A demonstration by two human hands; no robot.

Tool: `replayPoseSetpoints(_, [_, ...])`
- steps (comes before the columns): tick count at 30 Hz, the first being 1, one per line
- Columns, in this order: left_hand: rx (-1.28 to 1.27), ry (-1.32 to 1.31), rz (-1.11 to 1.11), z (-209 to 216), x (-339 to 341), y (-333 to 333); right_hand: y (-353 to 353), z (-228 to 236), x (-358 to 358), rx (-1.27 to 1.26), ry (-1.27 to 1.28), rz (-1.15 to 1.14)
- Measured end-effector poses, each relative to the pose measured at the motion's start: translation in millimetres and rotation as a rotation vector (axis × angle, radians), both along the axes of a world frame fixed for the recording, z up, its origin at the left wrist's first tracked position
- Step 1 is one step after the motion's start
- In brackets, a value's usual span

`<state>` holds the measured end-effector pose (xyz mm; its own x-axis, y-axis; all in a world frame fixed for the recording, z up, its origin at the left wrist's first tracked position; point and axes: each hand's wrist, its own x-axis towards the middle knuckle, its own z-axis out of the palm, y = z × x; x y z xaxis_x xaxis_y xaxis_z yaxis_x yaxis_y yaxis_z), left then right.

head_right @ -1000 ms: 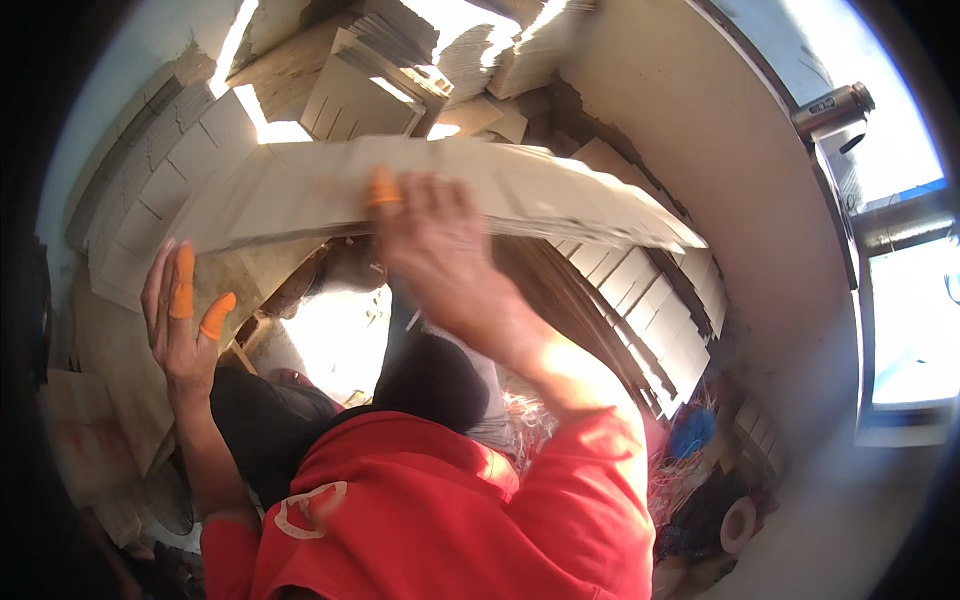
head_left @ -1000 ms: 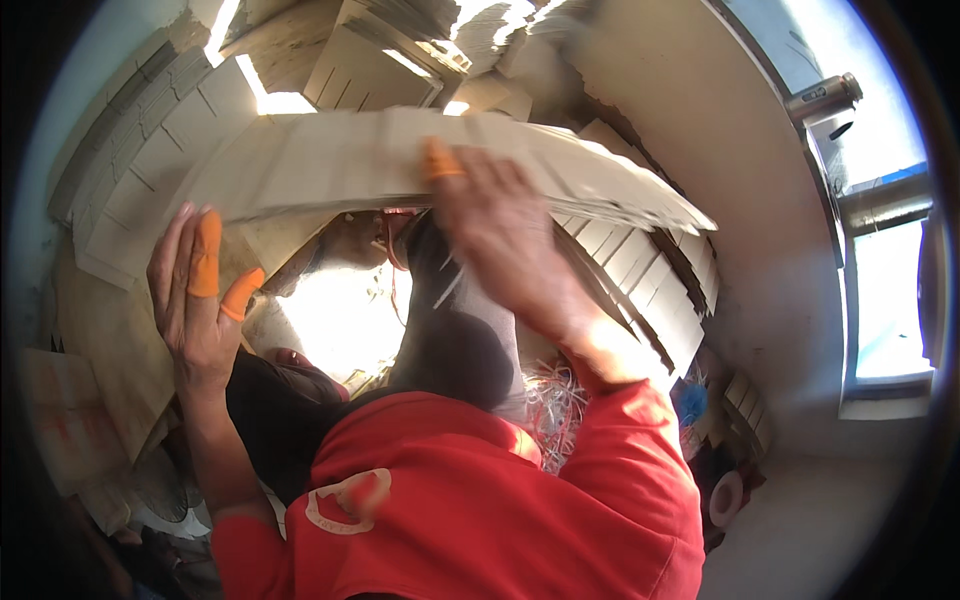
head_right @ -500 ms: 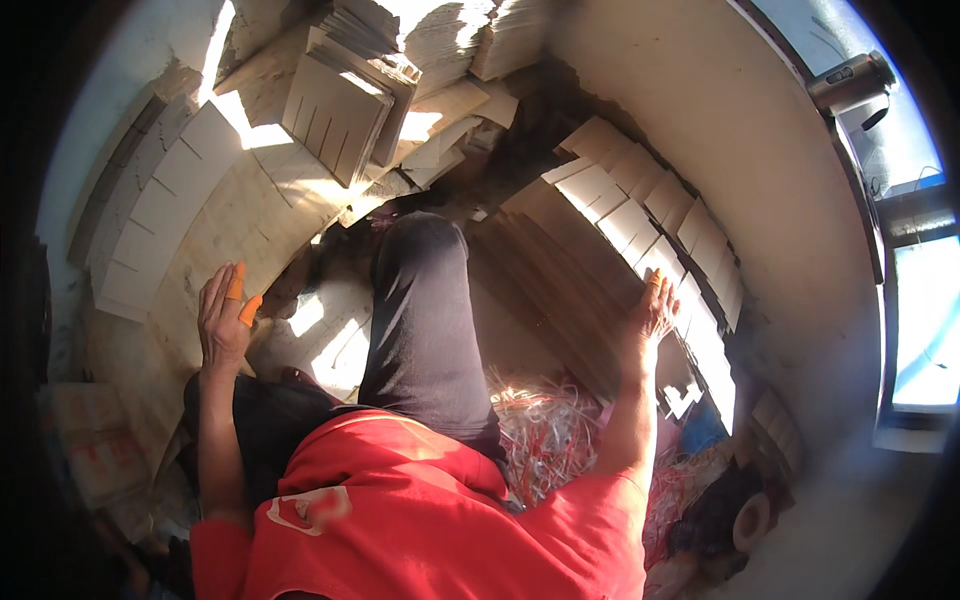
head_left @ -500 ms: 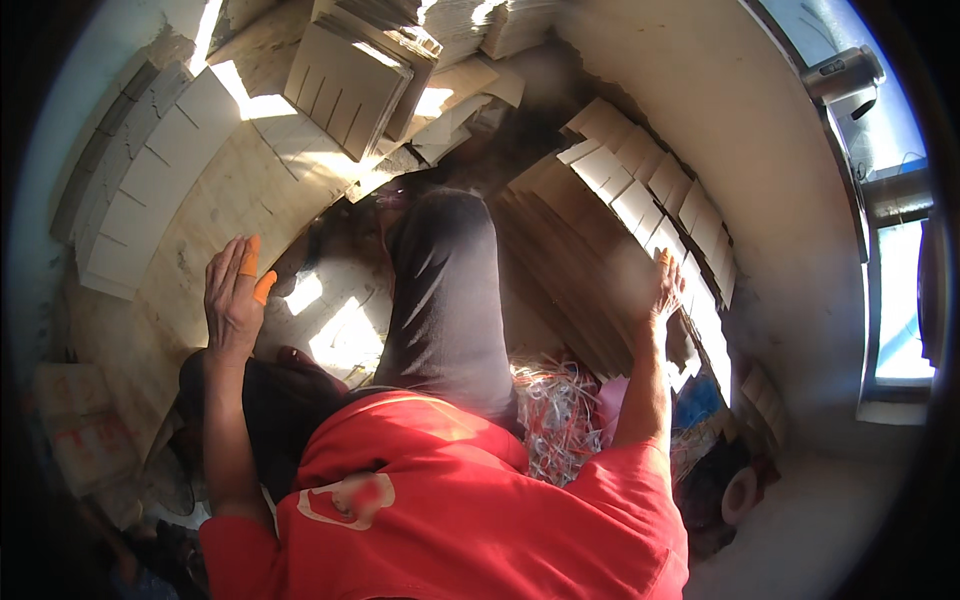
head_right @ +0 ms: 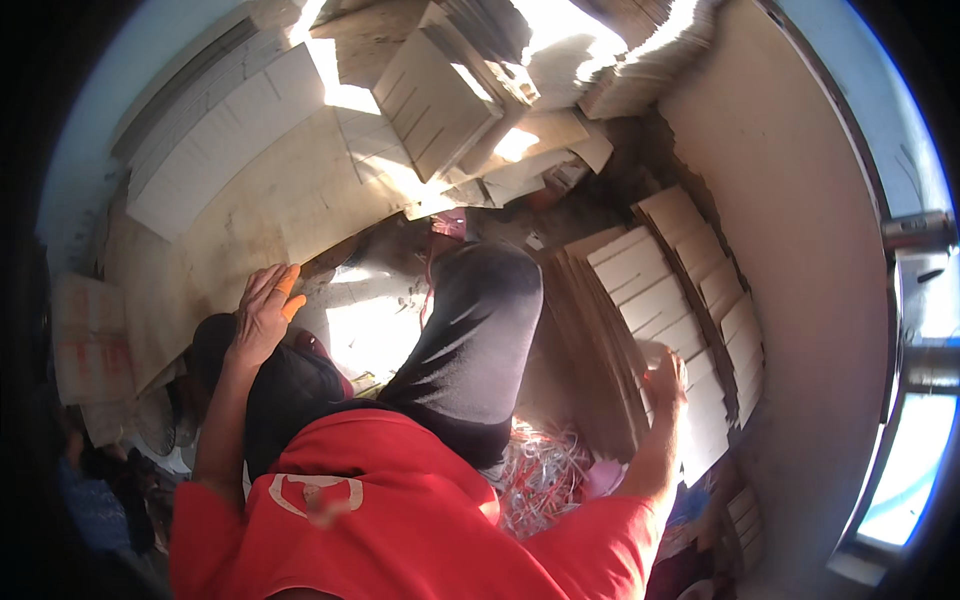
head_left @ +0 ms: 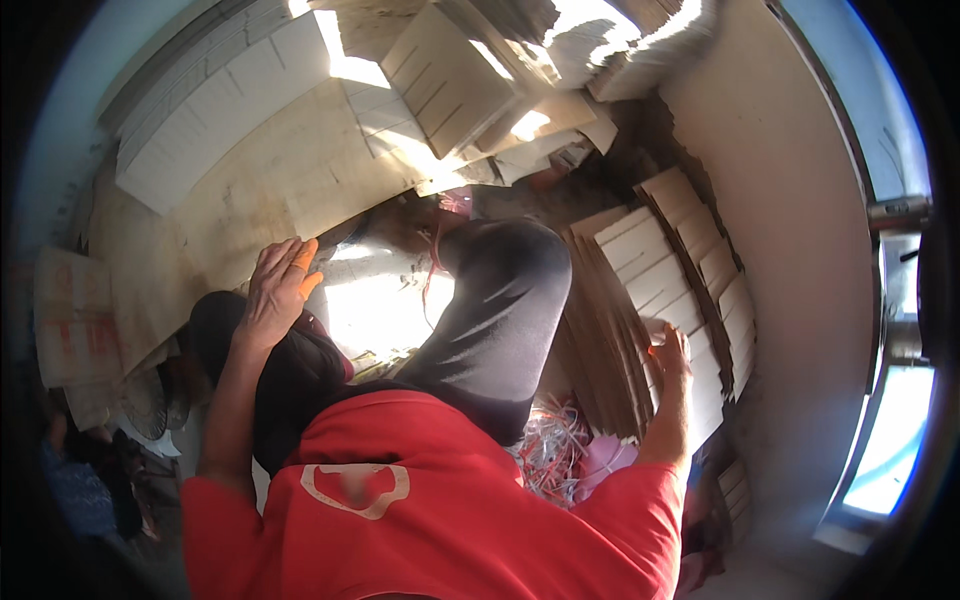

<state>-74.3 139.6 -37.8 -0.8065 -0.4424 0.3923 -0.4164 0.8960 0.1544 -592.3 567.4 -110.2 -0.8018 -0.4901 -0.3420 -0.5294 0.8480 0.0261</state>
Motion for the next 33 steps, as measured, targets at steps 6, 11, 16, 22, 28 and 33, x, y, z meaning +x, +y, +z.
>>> replayPoseSetpoints(6, [0.128,0.102,0.054,-8.2,14.4,-2.4,-106.1,55.7,-10.5,-0.081,0.310,0.143])
replayPoseSetpoints(11, [0.267,0.113,0.135,-15.6,18.8,-5.4,-303.3,127.0,82.9,-0.858,0.640,0.665])
replayPoseSetpoints(16, [0.216,0.175,0.114,-18.4,21.9,-17.8,-439.4,123.1,142.7,-0.715,0.683,0.750])
replayPoseSetpoints(22, [0.216,0.197,0.181,-22.6,38.7,-33.1,-502.7,76.8,138.2,-0.281,0.504,0.644])
replayPoseSetpoints(28, [0.257,0.214,0.221,-32.8,59.2,-55.1,-513.8,78.4,119.6,-0.477,0.687,0.644])
replayPoseSetpoints(33, [0.256,0.259,0.268,-28.6,69.3,-89.3,-516.5,100.8,110.0,-0.684,0.369,0.394])
